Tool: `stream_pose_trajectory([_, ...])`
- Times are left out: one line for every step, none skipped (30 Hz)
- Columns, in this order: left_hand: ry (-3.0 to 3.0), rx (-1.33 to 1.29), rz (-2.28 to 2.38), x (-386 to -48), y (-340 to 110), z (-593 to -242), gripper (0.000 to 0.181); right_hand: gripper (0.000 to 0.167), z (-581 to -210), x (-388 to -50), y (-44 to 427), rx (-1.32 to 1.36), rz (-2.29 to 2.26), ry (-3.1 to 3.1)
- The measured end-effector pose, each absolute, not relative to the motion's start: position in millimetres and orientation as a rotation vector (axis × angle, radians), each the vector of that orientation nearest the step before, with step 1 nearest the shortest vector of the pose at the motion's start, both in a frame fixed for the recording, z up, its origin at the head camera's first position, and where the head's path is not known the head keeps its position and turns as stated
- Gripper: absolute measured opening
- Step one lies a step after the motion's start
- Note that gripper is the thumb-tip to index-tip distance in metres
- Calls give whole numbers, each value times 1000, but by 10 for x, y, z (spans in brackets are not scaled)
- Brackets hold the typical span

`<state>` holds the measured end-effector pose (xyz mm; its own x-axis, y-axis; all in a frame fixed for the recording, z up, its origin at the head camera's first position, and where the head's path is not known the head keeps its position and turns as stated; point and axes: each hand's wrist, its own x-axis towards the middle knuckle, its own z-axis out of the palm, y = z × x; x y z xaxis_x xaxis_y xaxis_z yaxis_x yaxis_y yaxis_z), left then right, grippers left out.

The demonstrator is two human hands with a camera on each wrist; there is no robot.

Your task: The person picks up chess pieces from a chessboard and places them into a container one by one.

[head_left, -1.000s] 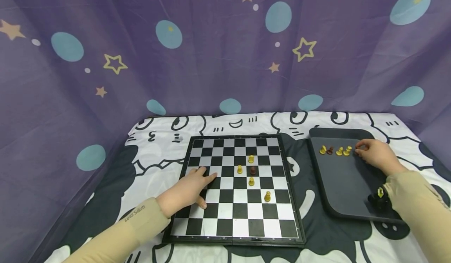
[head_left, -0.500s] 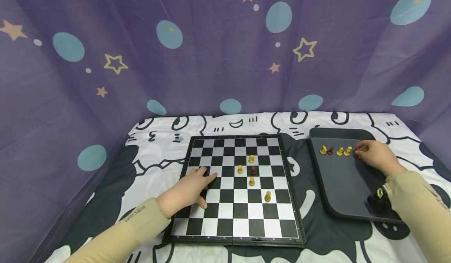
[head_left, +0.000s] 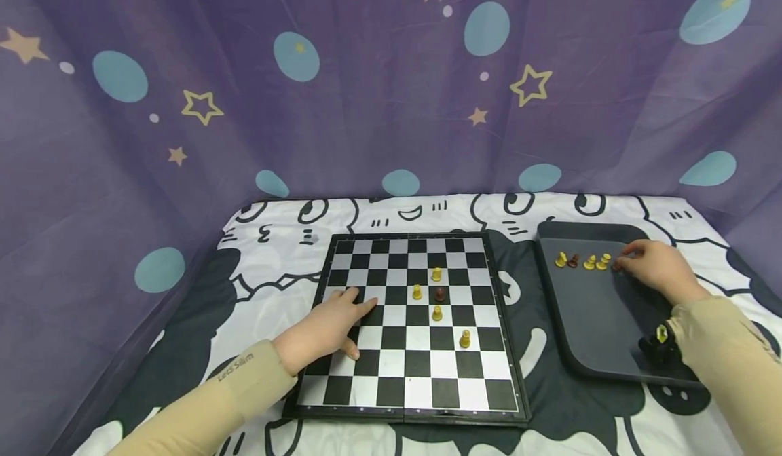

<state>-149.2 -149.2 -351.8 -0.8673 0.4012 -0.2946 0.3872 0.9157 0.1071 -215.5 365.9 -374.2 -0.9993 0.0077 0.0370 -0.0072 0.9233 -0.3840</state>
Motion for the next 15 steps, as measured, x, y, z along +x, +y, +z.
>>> stream_pose_trajectory([2762,584,64,-1490,-1490,-3514,93,35,-3732,-2149,3661,-5,599,-3033])
stream_pose_trajectory([2760,584,66,-1490,-1490,-3516,93,36,-3719,-2143,3661,-9,597,-3024])
stream_pose_trajectory([2759,585,66,-1489,-1489,-3514,93,36,-3707,-2138,3661,-14,597,-3014])
stream_pose_trajectory([2757,587,67,-1490,-1489,-3515,93,37,-3694,-2131,3657,-17,597,-3003])
stream_pose_trajectory([2756,586,65,-1492,-1489,-3517,93,37,-3682,-2125,3653,-19,603,-2994])
stream_pose_trajectory([2755,591,62,-1495,-1489,-3519,93,37,-3670,-2120,3647,-15,609,-2984])
stream_pose_trajectory([2756,595,57,-1497,-1490,-3517,93,36,-3658,-2115,3640,-9,612,-2972])
stream_pose_trajectory([2757,594,52,-1501,-1491,-3520,94,35,-3645,-2110,3628,-4,619,-2963])
stream_pose_trajectory([2759,594,46,-1504,-1492,-3521,94,34,-3635,-2106,3617,2,623,-2952])
stream_pose_trajectory([2760,596,40,-1507,-1494,-3524,94,33,-3624,-2102,3605,16,628,-2943])
stream_pose_trajectory([2761,596,37,-1510,-1496,-3530,94,32,-3614,-2099,3588,29,627,-2933])
stream_pose_trajectory([2762,595,36,-1513,-1499,-3536,95,31,-3602,-2095,3571,41,630,-2925])
stream_pose_trajectory([2763,592,37,-1514,-1500,-3539,95,29,-3590,-2090,3551,57,629,-2914])
stream_pose_trajectory([2763,589,38,-1516,-1501,-3546,95,29,-3581,-2085,3533,72,638,-2905])
stream_pose_trajectory([2763,590,39,-1517,-1503,-3550,95,28,-3571,-2078,3511,83,643,-2896])
